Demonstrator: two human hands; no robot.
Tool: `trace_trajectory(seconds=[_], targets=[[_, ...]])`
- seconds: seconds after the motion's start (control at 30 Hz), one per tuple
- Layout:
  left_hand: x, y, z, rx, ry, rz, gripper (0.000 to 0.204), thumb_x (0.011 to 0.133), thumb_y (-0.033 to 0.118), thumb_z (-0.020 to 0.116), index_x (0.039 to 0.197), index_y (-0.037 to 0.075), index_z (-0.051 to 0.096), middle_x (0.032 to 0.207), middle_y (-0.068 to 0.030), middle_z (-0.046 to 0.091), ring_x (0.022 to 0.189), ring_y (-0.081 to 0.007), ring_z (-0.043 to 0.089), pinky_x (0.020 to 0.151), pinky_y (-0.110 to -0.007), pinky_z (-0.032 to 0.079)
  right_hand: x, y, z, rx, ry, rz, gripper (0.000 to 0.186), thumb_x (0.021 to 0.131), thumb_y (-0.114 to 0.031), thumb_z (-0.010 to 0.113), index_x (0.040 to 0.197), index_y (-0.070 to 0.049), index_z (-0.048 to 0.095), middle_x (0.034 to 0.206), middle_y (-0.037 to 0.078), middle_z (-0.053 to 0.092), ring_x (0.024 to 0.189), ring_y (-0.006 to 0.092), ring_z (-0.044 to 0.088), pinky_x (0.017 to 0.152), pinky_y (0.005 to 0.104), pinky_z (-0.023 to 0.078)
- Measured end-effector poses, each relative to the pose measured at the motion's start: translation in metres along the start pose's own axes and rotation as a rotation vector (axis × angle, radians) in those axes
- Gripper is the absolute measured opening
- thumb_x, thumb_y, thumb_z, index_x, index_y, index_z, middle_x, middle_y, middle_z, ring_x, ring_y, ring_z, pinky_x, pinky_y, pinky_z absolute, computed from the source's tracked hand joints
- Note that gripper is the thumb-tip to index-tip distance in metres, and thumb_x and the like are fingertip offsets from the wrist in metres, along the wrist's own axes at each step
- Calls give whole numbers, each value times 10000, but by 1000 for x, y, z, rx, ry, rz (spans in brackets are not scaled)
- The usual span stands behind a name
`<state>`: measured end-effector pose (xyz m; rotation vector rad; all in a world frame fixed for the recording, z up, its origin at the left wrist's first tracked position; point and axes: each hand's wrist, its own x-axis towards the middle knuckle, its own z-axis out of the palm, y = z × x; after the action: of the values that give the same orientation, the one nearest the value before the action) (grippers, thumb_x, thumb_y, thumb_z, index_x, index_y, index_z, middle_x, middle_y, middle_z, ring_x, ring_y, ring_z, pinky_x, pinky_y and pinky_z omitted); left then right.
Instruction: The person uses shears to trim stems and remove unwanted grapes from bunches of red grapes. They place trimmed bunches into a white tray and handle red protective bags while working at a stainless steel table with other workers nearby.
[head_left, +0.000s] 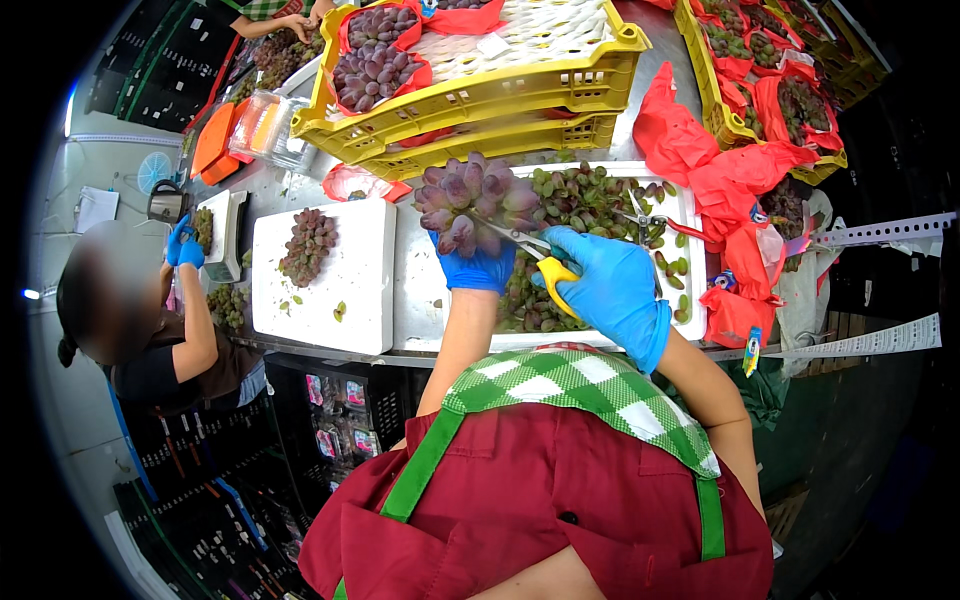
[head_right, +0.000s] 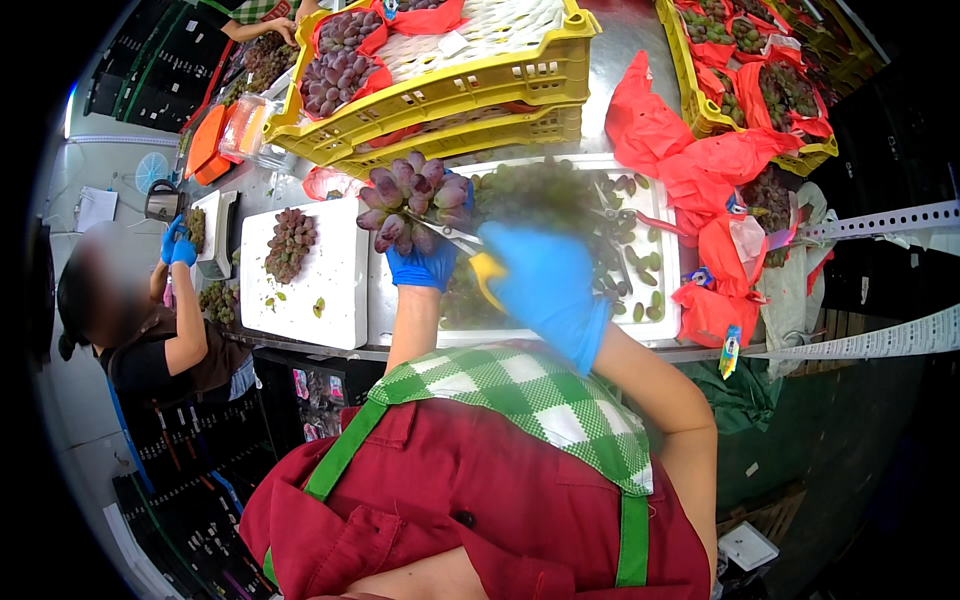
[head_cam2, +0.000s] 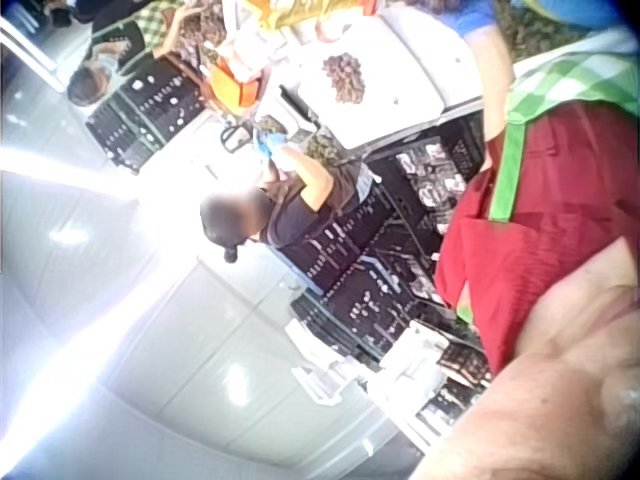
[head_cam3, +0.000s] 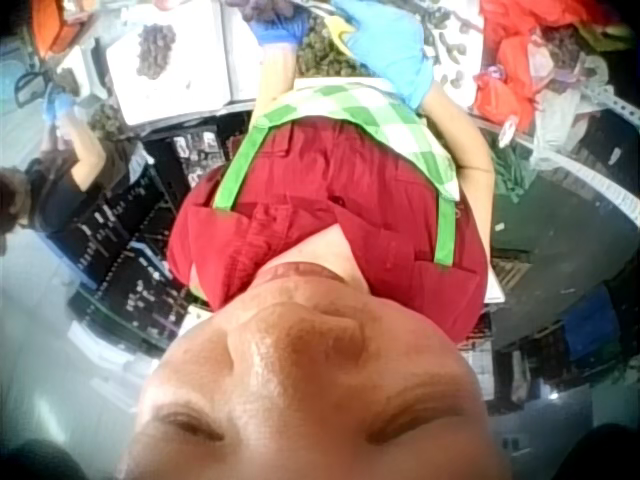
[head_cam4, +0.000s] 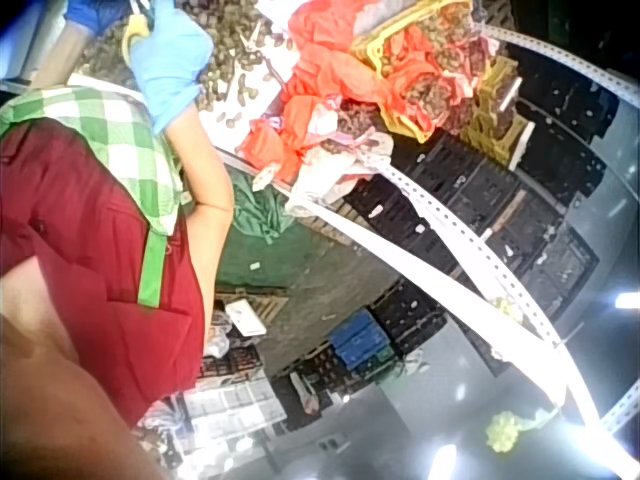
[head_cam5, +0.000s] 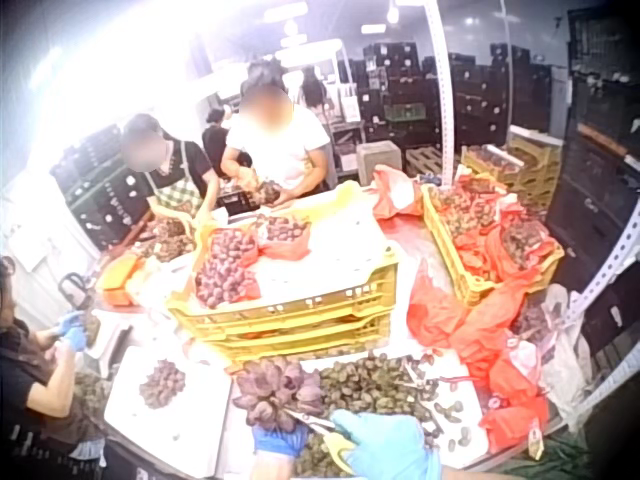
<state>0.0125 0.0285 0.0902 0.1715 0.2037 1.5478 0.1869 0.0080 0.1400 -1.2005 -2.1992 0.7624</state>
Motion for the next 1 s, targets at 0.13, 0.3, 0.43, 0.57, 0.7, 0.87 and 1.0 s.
trace_trajectory(seconds=[0.13,0.3,0.43,0.57,0.7,0.87,1.0], targets=[[1,-1,-1,-25,-7,-13,398,870,414,317,1147,144,408,1178,-74,409,1106,-268,361,843,-439,340,1,5,4,35,7,62,352,686,-220,715,1001,-101,614,742,126,628,590,245,612,541,306,476],[0,-3,0,-45,12,-5,435,879,427,293,1184,136,404,1237,-92,406,1166,-300,355,870,-476,337,-2,15,9,164,-19,110,428,683,-178,743,1043,-6,590,831,131,648,689,169,627,639,273,499],[0,-6,0,-32,79,34,445,881,434,301,1194,139,415,1244,-93,422,1166,-299,369,885,-475,341,-8,29,20,384,-52,183,439,682,-89,744,1051,66,562,891,102,640,771,110,587,685,252,494],[-1,-11,4,10,187,107,435,876,439,335,1185,150,441,1210,-83,455,1117,-272,403,894,-442,351,-18,45,37,612,36,147,390,708,-19,707,1066,31,558,862,72,631,750,97,567,672,230,486],[-3,-11,-2,21,247,175,425,872,444,370,1175,162,467,1176,-73,488,1069,-244,437,903,-410,361,-11,21,25,736,233,192,401,712,27,663,1090,-16,537,913,56,602,786,105,555,673,229,472],[-16,-22,19,79,322,91,450,865,480,383,1189,179,469,1174,-62,501,1055,-252,466,921,-401,372,17,-9,9,787,186,-58,466,670,70,516,1131,7,484,1000,97,546,909,164,539,803,270,439],[-10,-23,-1,-328,-206,46,528,891,453,348,1308,131,344,1333,-55,374,1185,-228,385,1011,-348,285,21,2,21,637,209,26,374,745,29,599,1100,-34,497,943,63,583,823,112,550,723,244,463]])
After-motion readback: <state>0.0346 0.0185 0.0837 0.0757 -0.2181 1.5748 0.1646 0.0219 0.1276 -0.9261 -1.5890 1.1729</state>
